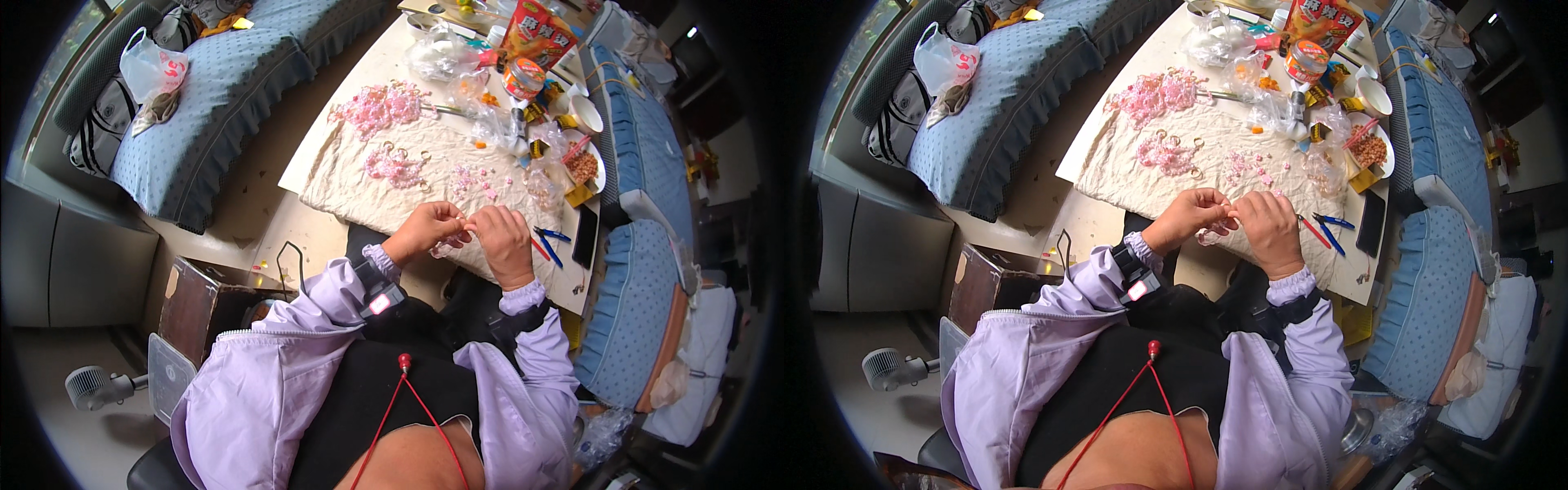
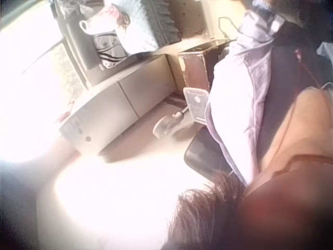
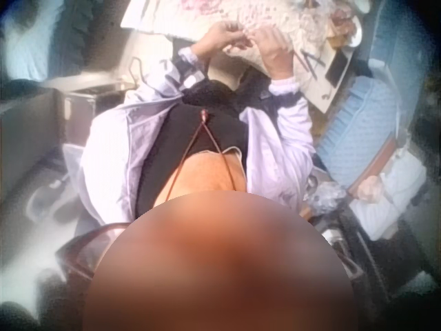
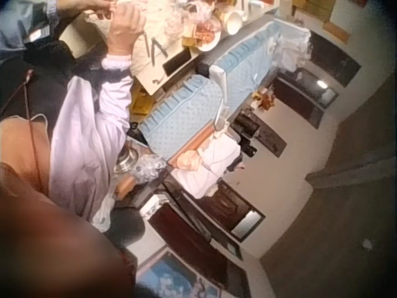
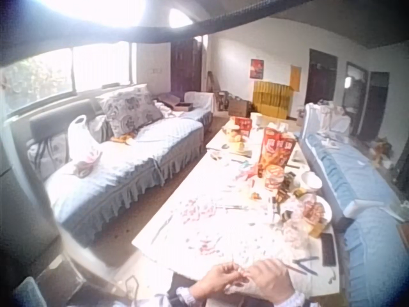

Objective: The person assembles small beaded keychains by threading pink beads onto elastic cord and using pliers to open and close metal jump rings. They repeatedly pick up beads, thread them, and secure the ends with jump rings, placing finished pieces on the table.

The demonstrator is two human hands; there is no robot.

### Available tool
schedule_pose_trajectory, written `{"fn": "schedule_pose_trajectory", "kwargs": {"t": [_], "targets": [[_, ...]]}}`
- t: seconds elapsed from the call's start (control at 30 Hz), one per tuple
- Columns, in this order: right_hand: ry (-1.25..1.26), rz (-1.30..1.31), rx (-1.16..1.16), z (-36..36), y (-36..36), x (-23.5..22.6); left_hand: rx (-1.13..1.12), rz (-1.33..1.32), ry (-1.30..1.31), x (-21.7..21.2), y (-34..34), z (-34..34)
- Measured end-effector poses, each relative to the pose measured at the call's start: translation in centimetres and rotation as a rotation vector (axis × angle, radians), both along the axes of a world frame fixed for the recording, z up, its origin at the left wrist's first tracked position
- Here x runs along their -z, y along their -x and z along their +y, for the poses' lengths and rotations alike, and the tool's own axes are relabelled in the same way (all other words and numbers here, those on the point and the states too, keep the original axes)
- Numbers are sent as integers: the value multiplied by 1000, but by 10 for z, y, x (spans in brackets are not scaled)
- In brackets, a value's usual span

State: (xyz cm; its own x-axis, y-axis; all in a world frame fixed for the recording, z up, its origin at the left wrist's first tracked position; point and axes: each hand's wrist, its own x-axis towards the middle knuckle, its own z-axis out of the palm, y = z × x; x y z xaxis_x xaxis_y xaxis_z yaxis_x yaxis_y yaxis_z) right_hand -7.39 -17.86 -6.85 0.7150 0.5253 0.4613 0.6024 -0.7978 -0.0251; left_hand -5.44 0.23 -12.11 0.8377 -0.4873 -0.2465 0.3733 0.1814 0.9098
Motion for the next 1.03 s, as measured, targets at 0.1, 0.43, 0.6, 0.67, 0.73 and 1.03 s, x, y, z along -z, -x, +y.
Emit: {"fn": "schedule_pose_trajectory", "kwargs": {"t": [0.1, 0.43, 0.6, 0.67, 0.73, 1.03], "targets": [[-50, 22, -22, 1, 1, 2, 5, -35, -51, 1, -1, 0], [-826, 609, 90, 4, -7, 29, -79, 126, 112, 9, -7, 4], [-1135, 821, 64, -3, -8, 34, -36, 132, 248, 10, -10, 7], [-1108, 819, 38, -5, -8, 33, -17, 123, 264, 12, -11, 8], [-1122, 841, 35, -5, -8, 32, -7, 148, 302, 14, -12, 7], [-1003, 820, 28, -9, -13, 40, -6, 91, 210, 4, -10, 7]]}}
